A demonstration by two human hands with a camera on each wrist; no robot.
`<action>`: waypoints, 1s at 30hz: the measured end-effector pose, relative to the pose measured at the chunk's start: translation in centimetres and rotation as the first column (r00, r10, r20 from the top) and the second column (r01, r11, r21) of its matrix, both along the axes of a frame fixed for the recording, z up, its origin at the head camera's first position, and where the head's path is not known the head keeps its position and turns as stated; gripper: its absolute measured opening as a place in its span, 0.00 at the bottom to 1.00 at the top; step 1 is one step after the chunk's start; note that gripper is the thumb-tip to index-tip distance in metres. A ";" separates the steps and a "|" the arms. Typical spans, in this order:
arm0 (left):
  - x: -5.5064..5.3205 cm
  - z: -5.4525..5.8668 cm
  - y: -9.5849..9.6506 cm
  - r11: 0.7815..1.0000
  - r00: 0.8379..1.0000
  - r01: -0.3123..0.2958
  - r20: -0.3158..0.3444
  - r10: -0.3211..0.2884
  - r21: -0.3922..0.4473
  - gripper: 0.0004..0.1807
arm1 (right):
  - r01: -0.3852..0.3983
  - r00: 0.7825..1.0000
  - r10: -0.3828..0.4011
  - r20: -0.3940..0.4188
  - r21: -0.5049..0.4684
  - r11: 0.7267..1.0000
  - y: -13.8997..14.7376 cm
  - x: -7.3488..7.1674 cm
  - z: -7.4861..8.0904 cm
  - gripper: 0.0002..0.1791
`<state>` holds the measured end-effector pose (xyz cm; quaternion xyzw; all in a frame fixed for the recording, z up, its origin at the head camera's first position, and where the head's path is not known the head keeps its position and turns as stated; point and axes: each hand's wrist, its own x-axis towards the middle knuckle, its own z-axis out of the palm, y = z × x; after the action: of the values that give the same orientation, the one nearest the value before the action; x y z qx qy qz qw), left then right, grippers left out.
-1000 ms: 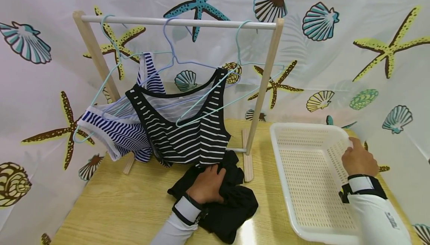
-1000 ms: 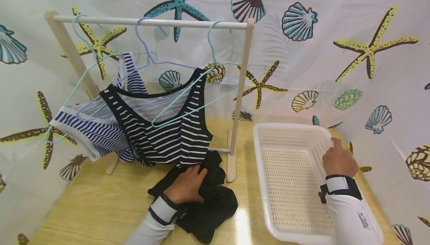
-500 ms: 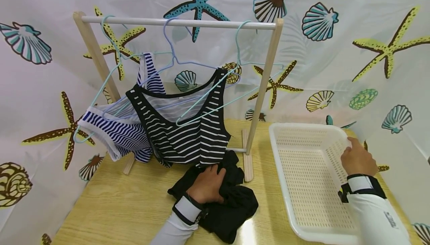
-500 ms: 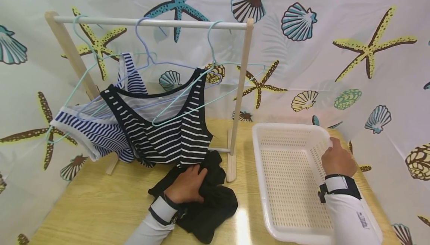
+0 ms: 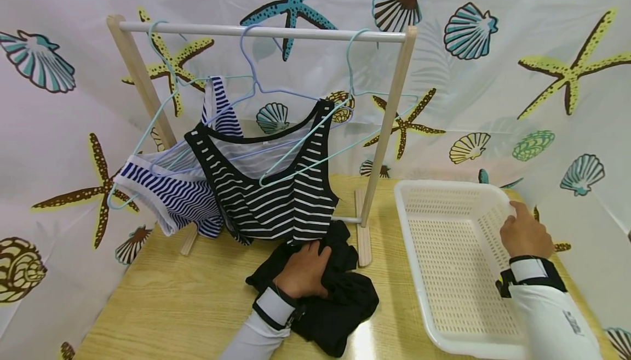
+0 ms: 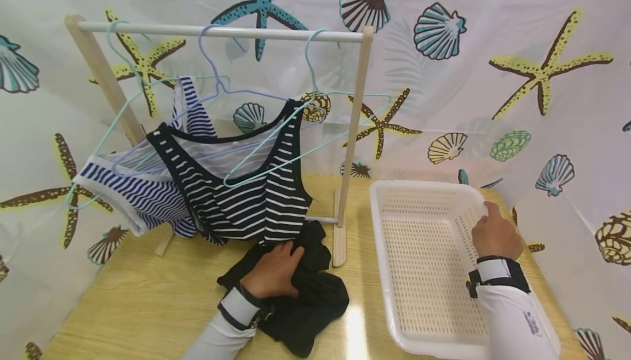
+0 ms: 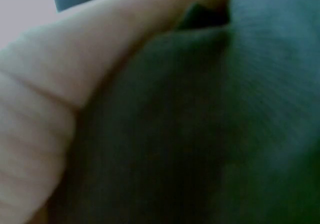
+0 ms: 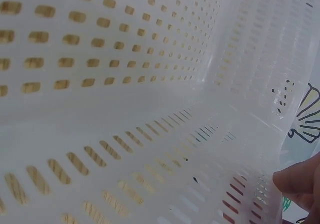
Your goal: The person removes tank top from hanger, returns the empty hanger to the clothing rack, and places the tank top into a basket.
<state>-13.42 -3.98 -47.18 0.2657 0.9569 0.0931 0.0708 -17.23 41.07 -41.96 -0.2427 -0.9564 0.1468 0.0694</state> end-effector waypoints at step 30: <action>0.0 -0.1 0.0 1.000 1.000 -0.010 0.025 0.010 -0.002 0.49 | 0.003 1.000 -0.003 0.018 -0.017 1.000 -0.1 -0.1 0.1 0.27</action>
<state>-13.46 -3.95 -47.26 0.2596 0.9574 0.0960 0.0825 -17.29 40.98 -41.83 -0.2461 -0.9553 0.1528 0.0589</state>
